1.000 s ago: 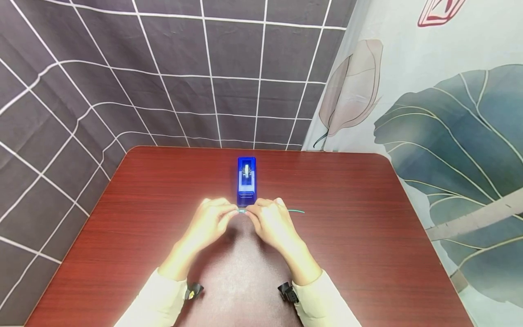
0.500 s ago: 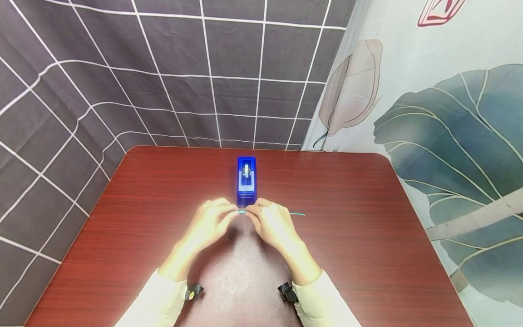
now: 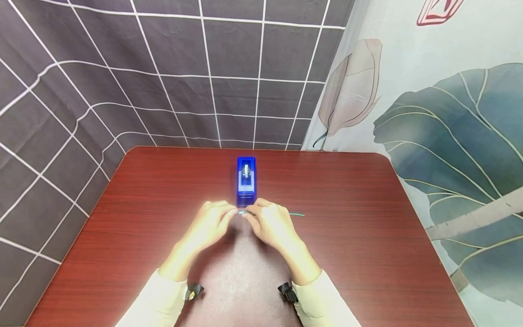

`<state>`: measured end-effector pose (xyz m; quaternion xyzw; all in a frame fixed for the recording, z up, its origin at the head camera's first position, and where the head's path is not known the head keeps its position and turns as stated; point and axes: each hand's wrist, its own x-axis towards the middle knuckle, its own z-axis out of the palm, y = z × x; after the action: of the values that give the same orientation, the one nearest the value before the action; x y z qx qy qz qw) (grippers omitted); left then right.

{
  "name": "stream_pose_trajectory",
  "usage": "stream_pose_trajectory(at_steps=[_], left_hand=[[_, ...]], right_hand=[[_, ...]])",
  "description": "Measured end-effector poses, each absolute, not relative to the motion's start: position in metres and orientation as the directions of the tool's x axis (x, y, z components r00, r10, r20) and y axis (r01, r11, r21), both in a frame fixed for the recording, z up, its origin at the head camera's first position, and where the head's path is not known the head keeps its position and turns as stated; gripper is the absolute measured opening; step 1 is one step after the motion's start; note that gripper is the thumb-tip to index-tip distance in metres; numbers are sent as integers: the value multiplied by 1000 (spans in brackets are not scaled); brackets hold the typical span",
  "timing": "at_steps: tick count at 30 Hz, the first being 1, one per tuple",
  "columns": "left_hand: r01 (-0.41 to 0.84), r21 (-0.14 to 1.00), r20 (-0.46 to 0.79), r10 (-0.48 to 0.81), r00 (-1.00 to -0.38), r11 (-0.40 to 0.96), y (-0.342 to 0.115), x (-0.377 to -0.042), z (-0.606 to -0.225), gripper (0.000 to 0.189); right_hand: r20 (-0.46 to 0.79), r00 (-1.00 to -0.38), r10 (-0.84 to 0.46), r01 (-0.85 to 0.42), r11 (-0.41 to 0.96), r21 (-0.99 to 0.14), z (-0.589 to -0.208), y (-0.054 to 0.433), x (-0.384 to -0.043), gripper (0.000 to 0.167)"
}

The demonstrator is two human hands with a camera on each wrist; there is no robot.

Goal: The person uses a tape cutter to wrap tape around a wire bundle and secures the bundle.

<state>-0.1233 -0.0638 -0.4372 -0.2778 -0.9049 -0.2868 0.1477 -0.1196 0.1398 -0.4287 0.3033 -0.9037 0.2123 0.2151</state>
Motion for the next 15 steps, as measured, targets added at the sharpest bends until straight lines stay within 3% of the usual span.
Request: stream_pose_trajectory(at_steps=[15], left_hand=[[599, 444, 455, 407, -792, 667, -63, -123, -441, 10]], right_hand=[[435, -782, -446, -584, 769, -261, -425, 138, -118, 7]])
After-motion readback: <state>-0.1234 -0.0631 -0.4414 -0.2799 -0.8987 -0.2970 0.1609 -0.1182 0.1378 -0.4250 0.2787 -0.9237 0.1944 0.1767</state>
